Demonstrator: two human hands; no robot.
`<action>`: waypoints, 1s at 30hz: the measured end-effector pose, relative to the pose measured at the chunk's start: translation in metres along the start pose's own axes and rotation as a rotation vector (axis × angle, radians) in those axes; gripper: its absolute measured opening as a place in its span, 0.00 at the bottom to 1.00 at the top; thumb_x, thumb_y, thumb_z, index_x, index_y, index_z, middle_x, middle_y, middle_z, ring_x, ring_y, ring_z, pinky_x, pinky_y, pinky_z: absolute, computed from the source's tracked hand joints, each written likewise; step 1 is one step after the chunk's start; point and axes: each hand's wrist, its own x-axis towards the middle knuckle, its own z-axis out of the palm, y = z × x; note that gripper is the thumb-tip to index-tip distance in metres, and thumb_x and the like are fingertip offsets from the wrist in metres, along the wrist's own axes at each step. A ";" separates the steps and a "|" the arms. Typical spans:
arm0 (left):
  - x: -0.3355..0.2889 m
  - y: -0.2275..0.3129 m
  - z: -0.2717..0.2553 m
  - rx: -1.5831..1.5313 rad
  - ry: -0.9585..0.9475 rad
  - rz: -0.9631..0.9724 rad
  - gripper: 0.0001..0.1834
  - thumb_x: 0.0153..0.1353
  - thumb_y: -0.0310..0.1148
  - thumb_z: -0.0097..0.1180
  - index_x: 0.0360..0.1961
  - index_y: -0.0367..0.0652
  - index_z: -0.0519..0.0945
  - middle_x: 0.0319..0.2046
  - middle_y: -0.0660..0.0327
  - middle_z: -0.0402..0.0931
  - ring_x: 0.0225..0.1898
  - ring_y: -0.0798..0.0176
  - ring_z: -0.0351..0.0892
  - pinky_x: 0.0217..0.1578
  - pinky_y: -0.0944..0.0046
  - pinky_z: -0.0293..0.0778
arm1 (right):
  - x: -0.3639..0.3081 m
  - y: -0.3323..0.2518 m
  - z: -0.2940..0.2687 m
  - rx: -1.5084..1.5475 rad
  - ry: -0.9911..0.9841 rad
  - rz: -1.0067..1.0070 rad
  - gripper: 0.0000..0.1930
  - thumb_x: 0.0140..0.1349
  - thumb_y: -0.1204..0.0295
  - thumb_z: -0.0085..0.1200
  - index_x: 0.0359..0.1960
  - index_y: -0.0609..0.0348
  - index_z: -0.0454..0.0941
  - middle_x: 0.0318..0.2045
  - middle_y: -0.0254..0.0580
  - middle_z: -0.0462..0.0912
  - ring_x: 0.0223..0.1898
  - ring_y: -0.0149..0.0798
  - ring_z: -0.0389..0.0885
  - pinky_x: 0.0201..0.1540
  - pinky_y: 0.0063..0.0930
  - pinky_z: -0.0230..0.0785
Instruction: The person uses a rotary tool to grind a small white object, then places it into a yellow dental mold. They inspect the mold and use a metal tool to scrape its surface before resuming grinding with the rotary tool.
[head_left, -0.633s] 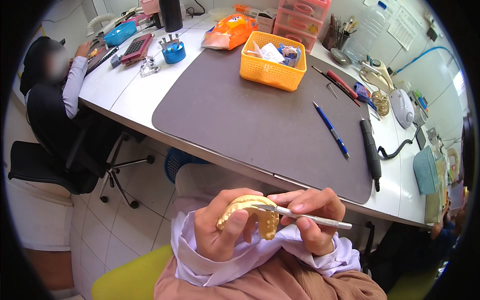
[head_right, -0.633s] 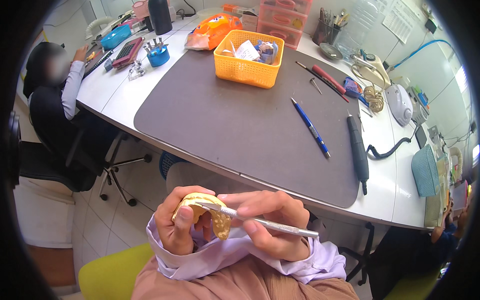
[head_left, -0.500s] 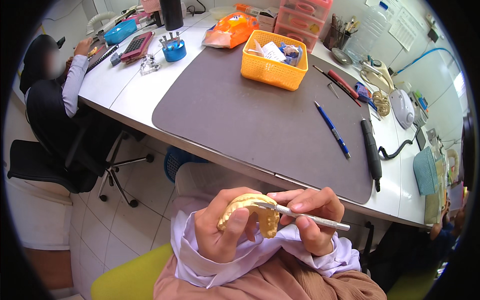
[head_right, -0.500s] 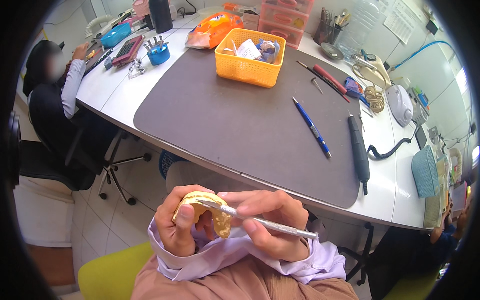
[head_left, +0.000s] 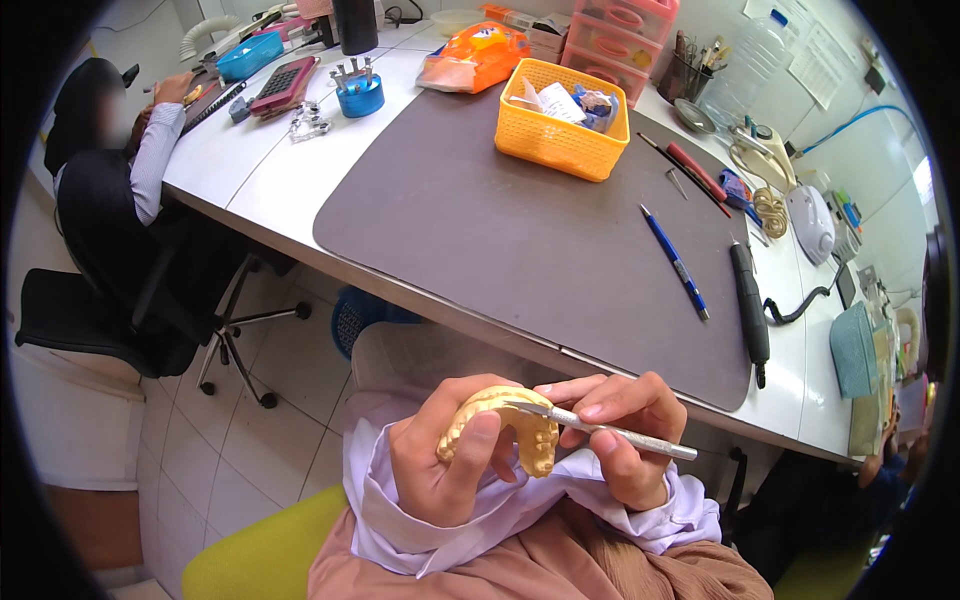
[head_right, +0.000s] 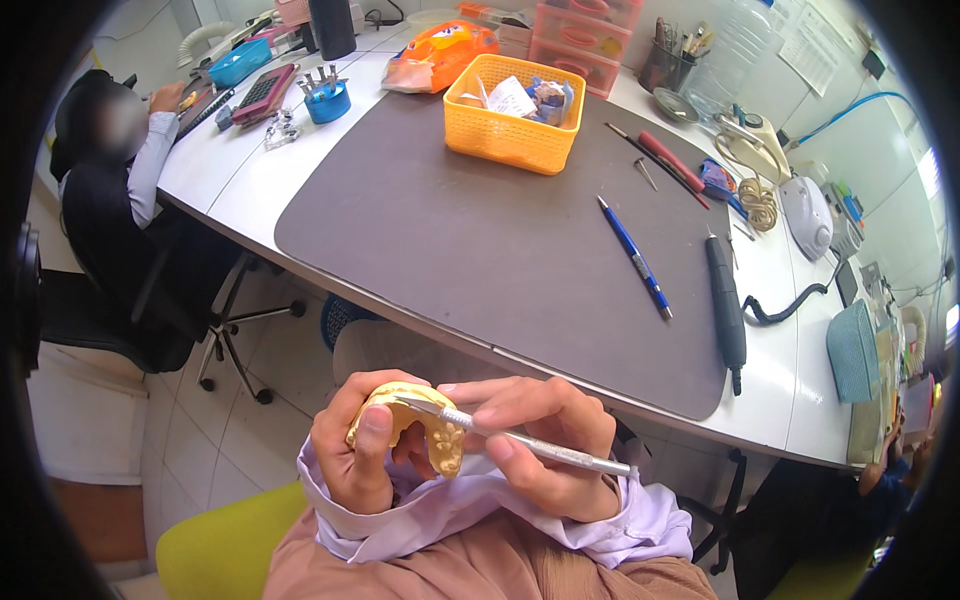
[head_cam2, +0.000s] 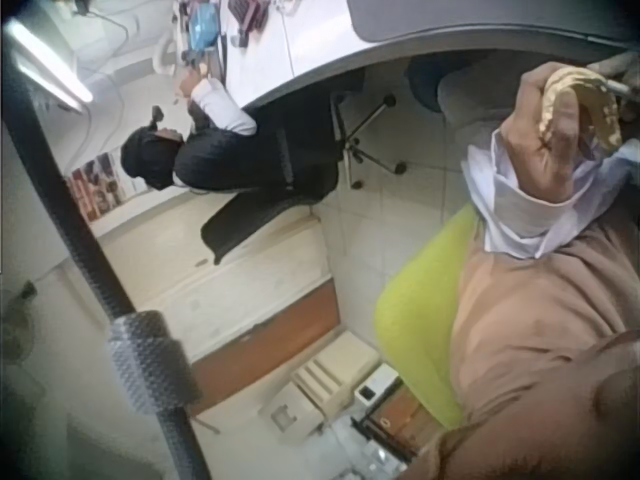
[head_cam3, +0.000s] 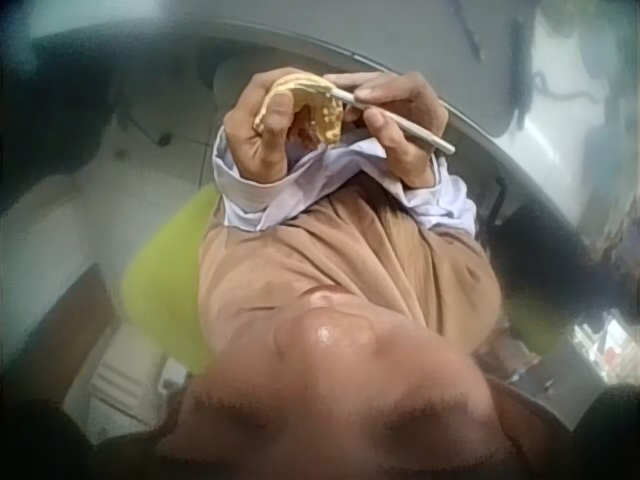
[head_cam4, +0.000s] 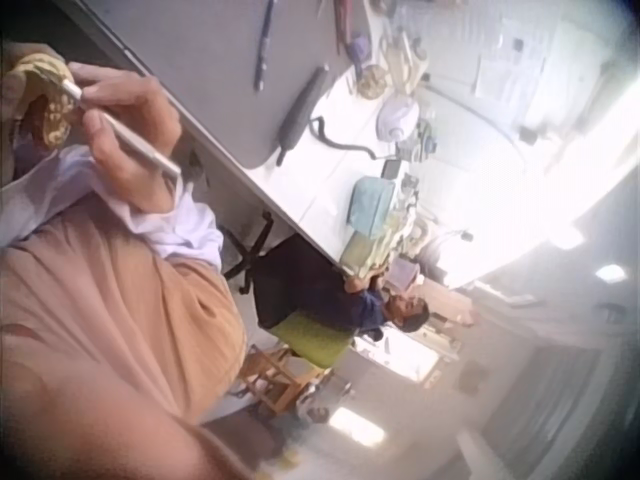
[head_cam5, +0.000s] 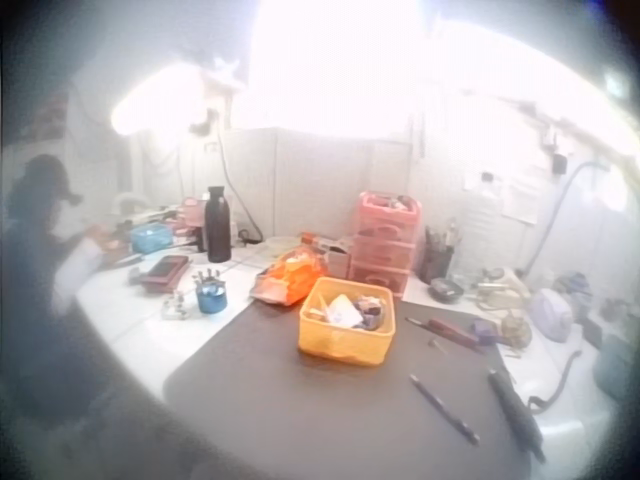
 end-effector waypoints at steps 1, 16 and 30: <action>-0.001 0.000 -0.001 0.000 0.006 0.000 0.24 0.69 0.47 0.43 0.40 0.32 0.76 0.23 0.59 0.78 0.16 0.72 0.74 0.15 0.76 0.65 | 0.001 0.001 0.001 0.000 -0.004 0.001 0.10 0.62 0.82 0.49 0.45 0.67 0.71 0.46 0.70 0.77 0.52 0.58 0.77 0.51 0.45 0.75; -0.009 0.006 -0.014 -0.036 0.017 -0.024 0.17 0.69 0.36 0.45 0.44 0.31 0.76 0.25 0.58 0.80 0.22 0.72 0.79 0.22 0.73 0.74 | 0.006 0.005 0.007 0.085 -0.046 0.046 0.09 0.62 0.82 0.49 0.43 0.68 0.70 0.45 0.68 0.77 0.53 0.58 0.77 0.52 0.45 0.75; -0.016 0.007 -0.018 -0.024 0.069 -0.025 0.17 0.68 0.36 0.46 0.44 0.31 0.76 0.25 0.58 0.80 0.22 0.72 0.79 0.23 0.72 0.76 | 0.010 0.008 0.012 0.090 -0.058 0.063 0.08 0.62 0.81 0.49 0.42 0.69 0.70 0.46 0.74 0.76 0.50 0.55 0.79 0.51 0.44 0.74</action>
